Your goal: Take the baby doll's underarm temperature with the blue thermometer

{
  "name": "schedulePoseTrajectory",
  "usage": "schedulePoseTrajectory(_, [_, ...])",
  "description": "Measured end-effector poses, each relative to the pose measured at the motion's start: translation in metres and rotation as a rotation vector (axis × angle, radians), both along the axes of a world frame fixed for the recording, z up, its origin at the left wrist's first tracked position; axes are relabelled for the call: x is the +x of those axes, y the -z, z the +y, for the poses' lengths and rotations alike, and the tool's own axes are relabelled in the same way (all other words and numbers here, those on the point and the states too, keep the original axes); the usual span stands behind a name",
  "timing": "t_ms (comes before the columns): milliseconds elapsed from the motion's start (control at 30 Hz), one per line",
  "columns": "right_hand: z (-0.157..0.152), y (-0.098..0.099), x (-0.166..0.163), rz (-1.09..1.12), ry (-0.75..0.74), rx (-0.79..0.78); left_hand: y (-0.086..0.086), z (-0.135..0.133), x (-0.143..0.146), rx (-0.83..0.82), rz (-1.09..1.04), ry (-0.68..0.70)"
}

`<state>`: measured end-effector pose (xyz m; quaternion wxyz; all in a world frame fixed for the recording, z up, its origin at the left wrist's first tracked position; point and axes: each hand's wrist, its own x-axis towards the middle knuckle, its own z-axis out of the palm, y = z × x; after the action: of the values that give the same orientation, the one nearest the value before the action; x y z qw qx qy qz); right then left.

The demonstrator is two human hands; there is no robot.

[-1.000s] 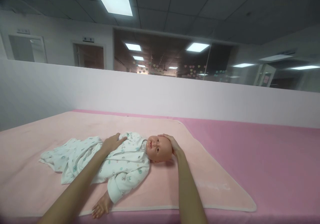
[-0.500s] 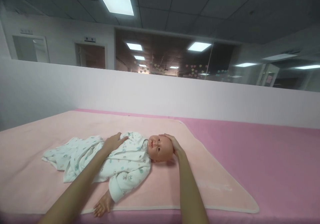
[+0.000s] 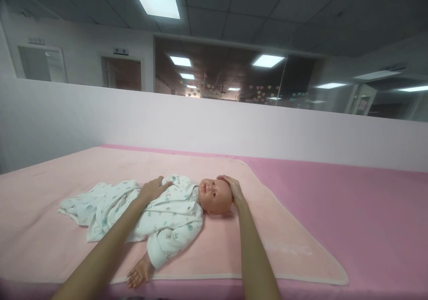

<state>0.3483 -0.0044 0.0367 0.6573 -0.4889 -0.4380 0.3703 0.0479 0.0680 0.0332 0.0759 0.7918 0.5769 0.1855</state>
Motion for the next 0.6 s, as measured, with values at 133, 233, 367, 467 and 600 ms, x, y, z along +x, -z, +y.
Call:
schedulePoseTrajectory(133, [-0.002, -0.003, -0.005, 0.003, 0.022, -0.038, 0.0, 0.001, -0.002, -0.015, -0.027, -0.013])
schedulePoseTrajectory(233, [0.0, -0.004, -0.006, 0.015, 0.141, 0.009, 0.0, 0.001, -0.005, -0.04, -0.069, -0.037])
schedulePoseTrajectory(367, [0.003, -0.005, -0.002, 0.058, 0.439, 0.098, -0.001, -0.002, -0.011, 0.052, -0.088, -0.057])
schedulePoseTrajectory(467, [0.0, -0.009, -0.006, 0.047, 0.66, 0.161, -0.003, -0.006, -0.012, 0.259, -0.107, -0.109])
schedulePoseTrajectory(600, [-0.01, -0.02, -0.03, -0.245, 0.881, 0.326, -0.009, -0.014, -0.002, 0.5, -0.235, -0.102])
